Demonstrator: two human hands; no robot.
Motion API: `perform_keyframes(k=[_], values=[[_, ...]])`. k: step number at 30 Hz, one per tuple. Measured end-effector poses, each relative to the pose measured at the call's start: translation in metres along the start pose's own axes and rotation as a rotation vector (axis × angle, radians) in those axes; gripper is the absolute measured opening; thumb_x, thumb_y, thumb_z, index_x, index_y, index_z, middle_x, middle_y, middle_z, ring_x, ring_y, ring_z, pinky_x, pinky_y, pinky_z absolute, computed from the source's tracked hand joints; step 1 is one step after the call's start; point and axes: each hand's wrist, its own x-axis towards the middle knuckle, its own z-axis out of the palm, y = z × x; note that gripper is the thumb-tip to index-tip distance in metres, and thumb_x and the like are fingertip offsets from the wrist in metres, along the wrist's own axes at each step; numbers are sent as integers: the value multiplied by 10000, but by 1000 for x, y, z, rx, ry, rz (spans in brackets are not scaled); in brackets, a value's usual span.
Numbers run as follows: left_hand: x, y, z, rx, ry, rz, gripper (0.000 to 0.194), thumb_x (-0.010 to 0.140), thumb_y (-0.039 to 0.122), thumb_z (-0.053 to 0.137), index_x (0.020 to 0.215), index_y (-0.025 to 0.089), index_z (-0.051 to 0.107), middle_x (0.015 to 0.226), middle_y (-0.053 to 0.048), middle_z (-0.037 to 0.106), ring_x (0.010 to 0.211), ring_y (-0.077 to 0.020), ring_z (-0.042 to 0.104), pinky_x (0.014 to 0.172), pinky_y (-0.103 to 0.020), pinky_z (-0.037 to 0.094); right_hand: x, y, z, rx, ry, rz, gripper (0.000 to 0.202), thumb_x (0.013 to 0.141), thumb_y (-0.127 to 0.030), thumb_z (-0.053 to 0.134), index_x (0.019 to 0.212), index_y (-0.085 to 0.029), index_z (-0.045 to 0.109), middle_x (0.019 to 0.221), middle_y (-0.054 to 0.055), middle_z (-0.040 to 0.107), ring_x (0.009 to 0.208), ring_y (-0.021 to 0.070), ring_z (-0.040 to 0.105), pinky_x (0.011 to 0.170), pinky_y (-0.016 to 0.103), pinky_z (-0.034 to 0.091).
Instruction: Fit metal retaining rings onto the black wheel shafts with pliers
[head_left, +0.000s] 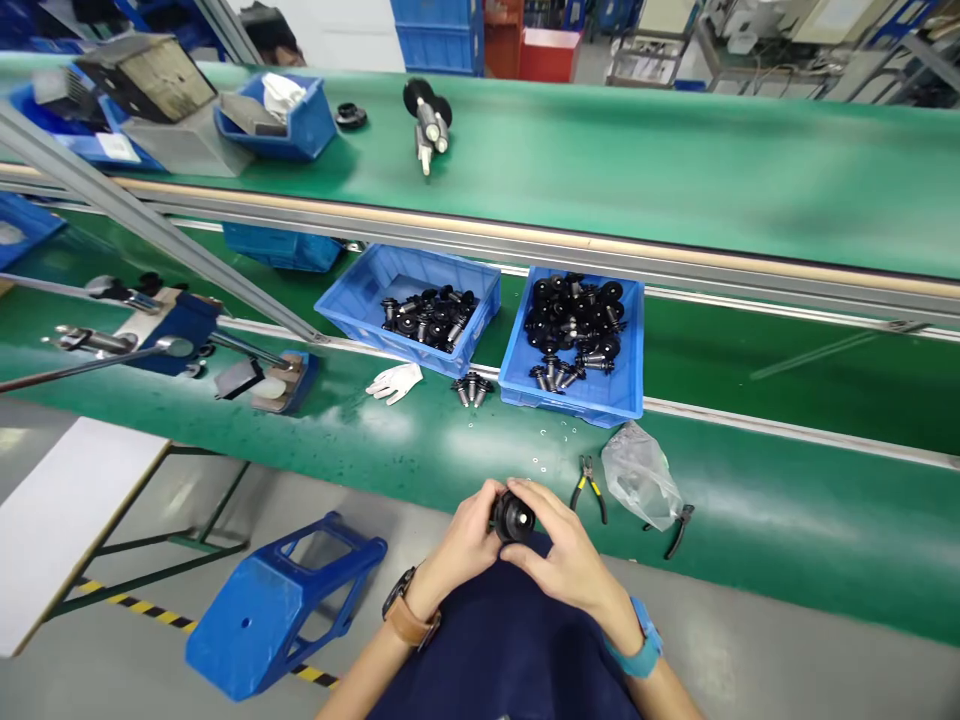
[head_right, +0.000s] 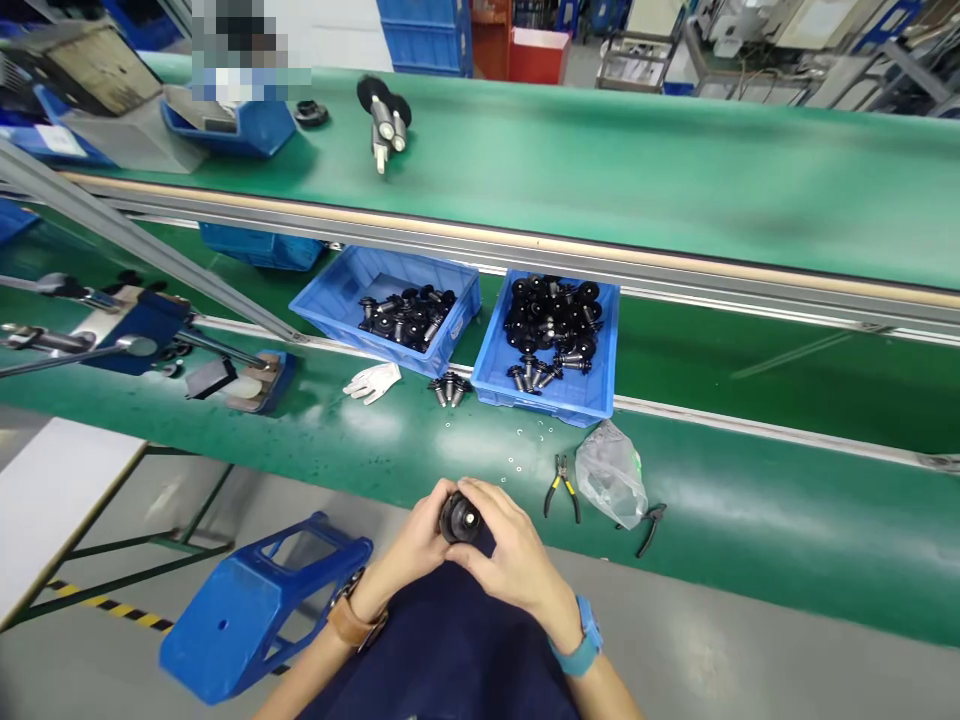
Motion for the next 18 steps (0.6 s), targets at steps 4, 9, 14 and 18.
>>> perform_keyframes(k=[4, 9, 14, 18], values=[[2, 2, 23, -58, 34, 3, 438, 680, 17, 539, 1073, 199, 471, 957, -44, 636, 825, -201, 605, 742, -304, 462, 1, 13, -13, 8, -46, -3, 647, 899, -389, 697, 1490, -264, 466, 1483, 110, 531, 1370, 294, 501, 1154, 502, 417], [4, -5, 41, -51, 43, -108, 371, 670, 0, 523, 984, 195, 491, 893, -29, 624, 783, -184, 590, 706, -285, 447, 0, 41, -16, 53, -123, 117, 626, 903, -467, 667, 1472, -269, 496, 1475, 109, 540, 1359, 312, 512, 1148, 510, 411], [13, -25, 26, -2, -40, -174, 173, 787, 122, 579, 920, 205, 504, 765, 18, 586, 673, -155, 540, 626, -265, 378, -19, 73, -1, 160, -143, 353, 561, 909, -551, 584, 1360, -217, 591, 1245, 119, 697, 1128, 305, 663, 1005, 452, 516], [17, -67, -7, 97, -54, -238, 138, 781, 154, 605, 889, 198, 530, 781, 17, 612, 696, -151, 547, 658, -265, 397, -55, 110, 46, 200, -213, 645, 389, 876, -556, 532, 768, -211, 675, 748, 67, 722, 739, 258, 676, 720, 367, 547]])
